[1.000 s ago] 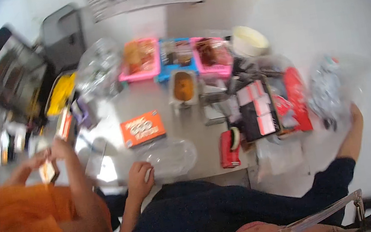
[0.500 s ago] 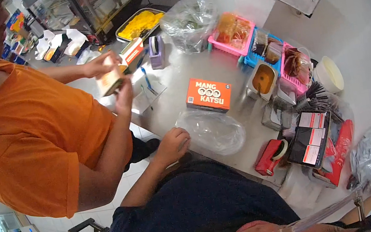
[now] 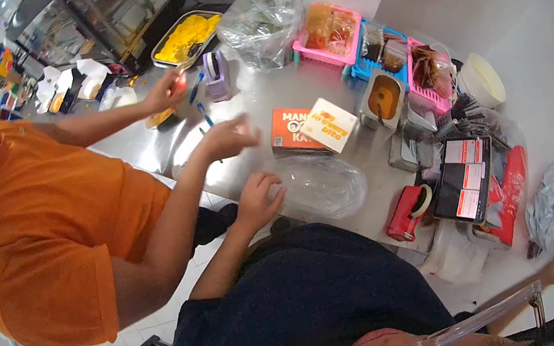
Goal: The person scoops food into containers, labels a box with a pen, seals boxes with tape, and places them into a plastic bag.
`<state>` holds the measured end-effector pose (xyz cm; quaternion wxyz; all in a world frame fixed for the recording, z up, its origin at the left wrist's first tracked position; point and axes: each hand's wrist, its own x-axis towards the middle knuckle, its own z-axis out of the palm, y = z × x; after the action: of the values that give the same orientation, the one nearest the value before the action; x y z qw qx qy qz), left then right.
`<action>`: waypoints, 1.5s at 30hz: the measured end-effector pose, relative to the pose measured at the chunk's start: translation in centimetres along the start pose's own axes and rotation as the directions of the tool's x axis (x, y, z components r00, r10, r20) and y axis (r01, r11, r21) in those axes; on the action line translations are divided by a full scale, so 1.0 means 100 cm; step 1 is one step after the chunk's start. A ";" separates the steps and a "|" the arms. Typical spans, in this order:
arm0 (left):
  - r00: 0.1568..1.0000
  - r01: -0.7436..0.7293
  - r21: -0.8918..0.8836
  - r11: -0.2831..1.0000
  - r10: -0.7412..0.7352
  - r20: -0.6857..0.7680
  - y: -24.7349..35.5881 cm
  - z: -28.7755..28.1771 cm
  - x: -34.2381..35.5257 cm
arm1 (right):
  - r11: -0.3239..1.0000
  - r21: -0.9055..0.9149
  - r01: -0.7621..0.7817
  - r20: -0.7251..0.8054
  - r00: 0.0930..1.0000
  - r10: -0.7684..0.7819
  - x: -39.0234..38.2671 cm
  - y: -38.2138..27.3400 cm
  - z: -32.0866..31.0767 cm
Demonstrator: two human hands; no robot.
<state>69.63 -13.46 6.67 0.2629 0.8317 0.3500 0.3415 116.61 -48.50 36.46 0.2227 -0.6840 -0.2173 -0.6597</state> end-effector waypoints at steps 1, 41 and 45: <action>1.000 -0.006 0.042 0.999 0.004 0.029 0.003 0.004 0.008 | 0.956 0.291 -0.047 0.110 0.994 0.016 -0.031 -0.020 -0.002; 0.903 0.158 0.006 0.987 -0.147 0.403 0.069 0.183 0.142 | 0.427 0.343 -0.837 0.914 0.192 -0.358 -0.240 -0.200 -0.069; 0.986 0.109 -0.351 0.930 -0.056 0.159 0.061 0.116 0.112 | 0.428 0.374 -0.823 0.898 0.206 -0.389 -0.235 -0.200 -0.067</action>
<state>86.66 -10.99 7.78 0.4491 0.7772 0.2964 0.3262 98.56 -36.41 13.51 0.4653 -0.7306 -0.4693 0.1721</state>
